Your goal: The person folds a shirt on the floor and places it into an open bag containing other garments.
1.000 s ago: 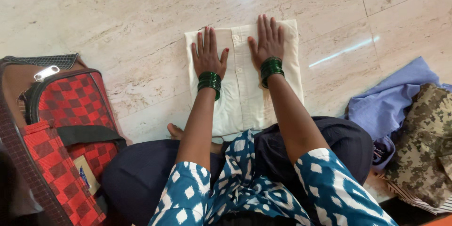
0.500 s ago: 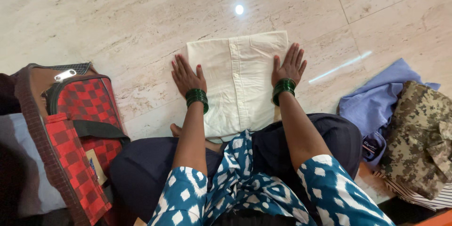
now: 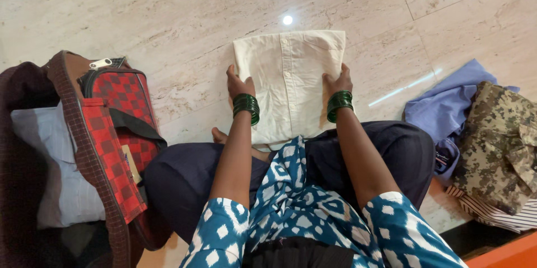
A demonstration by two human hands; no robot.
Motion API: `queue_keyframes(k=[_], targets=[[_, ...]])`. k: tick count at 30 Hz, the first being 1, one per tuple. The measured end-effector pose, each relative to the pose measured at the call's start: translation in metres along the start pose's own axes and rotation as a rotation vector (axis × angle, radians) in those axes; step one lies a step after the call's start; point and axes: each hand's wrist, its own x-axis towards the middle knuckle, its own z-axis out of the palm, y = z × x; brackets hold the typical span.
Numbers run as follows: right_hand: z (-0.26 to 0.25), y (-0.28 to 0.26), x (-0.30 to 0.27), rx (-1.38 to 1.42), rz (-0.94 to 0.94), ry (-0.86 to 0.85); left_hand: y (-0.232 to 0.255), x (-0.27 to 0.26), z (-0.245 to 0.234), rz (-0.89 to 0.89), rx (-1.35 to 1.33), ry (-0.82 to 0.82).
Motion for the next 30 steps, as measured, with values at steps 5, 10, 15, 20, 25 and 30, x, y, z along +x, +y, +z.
queue_keyframes(k=[5, 10, 15, 20, 25, 30], targets=[[-0.029, -0.022, 0.017, 0.535, 0.081, -0.261, -0.008, 0.046, 0.009, -0.354, -0.312, -0.330], [-0.049, -0.050, 0.039, 0.669, 0.149, -0.471, -0.039, 0.086, 0.037, -0.314, -0.573, -0.503], [-0.044, -0.053, 0.066, 0.604, 0.183, -0.464, -0.061, 0.125, 0.071, -0.403, -0.859, -0.423], [-0.018, -0.043, 0.099, 0.813, 0.124, -0.507, -0.053, 0.142, 0.060, -0.638, -1.044, -0.489], [-0.007, -0.036, 0.136, -0.082, -0.182, -0.104, -0.039, 0.145, 0.032, -0.554, -0.984, -0.622], [-0.008, -0.043, 0.160, -0.154, -0.267, -0.243, -0.031, 0.162, 0.040, -0.464, -0.837, -0.648]])
